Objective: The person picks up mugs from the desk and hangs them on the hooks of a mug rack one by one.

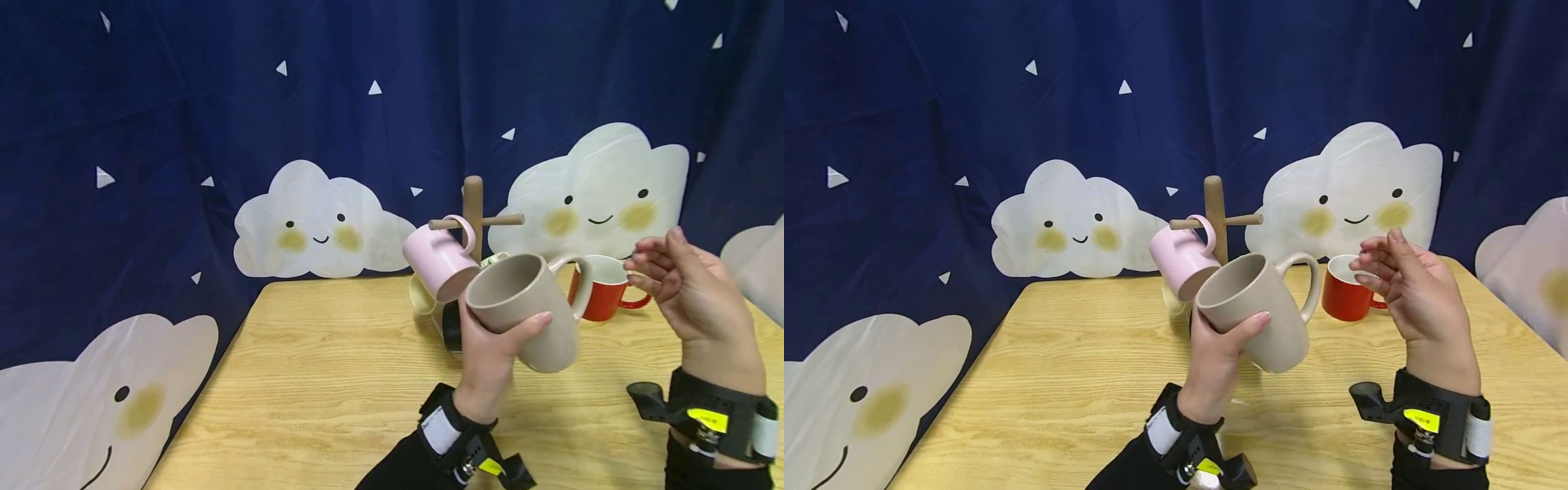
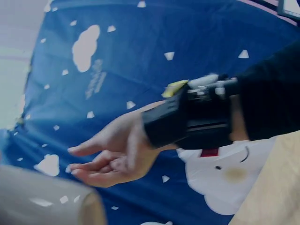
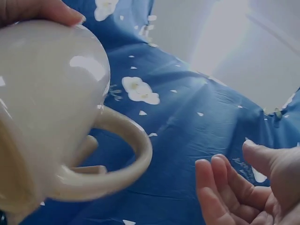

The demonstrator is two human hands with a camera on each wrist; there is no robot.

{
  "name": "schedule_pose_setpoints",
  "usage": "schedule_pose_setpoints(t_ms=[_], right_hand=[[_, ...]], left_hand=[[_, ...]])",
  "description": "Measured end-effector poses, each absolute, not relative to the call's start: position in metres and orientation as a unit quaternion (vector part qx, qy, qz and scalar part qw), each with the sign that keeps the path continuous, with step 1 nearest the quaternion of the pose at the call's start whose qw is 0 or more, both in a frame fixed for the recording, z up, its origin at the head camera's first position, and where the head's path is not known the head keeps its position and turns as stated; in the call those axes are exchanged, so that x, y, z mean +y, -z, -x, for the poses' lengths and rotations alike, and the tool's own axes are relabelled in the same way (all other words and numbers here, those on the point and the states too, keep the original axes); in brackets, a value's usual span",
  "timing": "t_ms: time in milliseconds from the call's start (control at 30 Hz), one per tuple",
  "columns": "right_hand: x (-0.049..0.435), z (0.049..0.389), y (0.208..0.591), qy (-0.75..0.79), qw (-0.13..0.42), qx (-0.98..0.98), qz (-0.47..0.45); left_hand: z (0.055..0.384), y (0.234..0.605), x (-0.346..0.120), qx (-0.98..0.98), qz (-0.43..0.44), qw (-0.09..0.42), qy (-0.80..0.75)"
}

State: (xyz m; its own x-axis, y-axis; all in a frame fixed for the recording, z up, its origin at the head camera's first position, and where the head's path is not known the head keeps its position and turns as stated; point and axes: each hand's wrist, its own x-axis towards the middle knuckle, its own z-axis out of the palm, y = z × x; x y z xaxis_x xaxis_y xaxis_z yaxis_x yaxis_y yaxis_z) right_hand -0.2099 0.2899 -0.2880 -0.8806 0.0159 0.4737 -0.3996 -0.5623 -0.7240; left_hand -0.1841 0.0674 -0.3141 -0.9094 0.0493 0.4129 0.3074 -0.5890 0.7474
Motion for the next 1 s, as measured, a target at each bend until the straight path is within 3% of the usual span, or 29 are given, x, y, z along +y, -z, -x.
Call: schedule_pose_setpoints(t_ms=[300, 433, 1000], right_hand=[[0.295, 0.208, 0.293, -0.879, 0.14, -0.395, -0.228], [0.294, 0.209, 0.292, -0.876, 0.138, -0.407, -0.221], [0.287, 0.212, 0.29, -0.876, 0.112, -0.417, -0.217]], left_hand=[[0.197, 0.321, 0.123, -0.434, 0.16, 0.27, 0.844], [0.208, 0.322, 0.135, -0.441, 0.127, 0.329, 0.825], [0.231, 0.314, 0.146, -0.413, 0.033, 0.432, 0.801]])
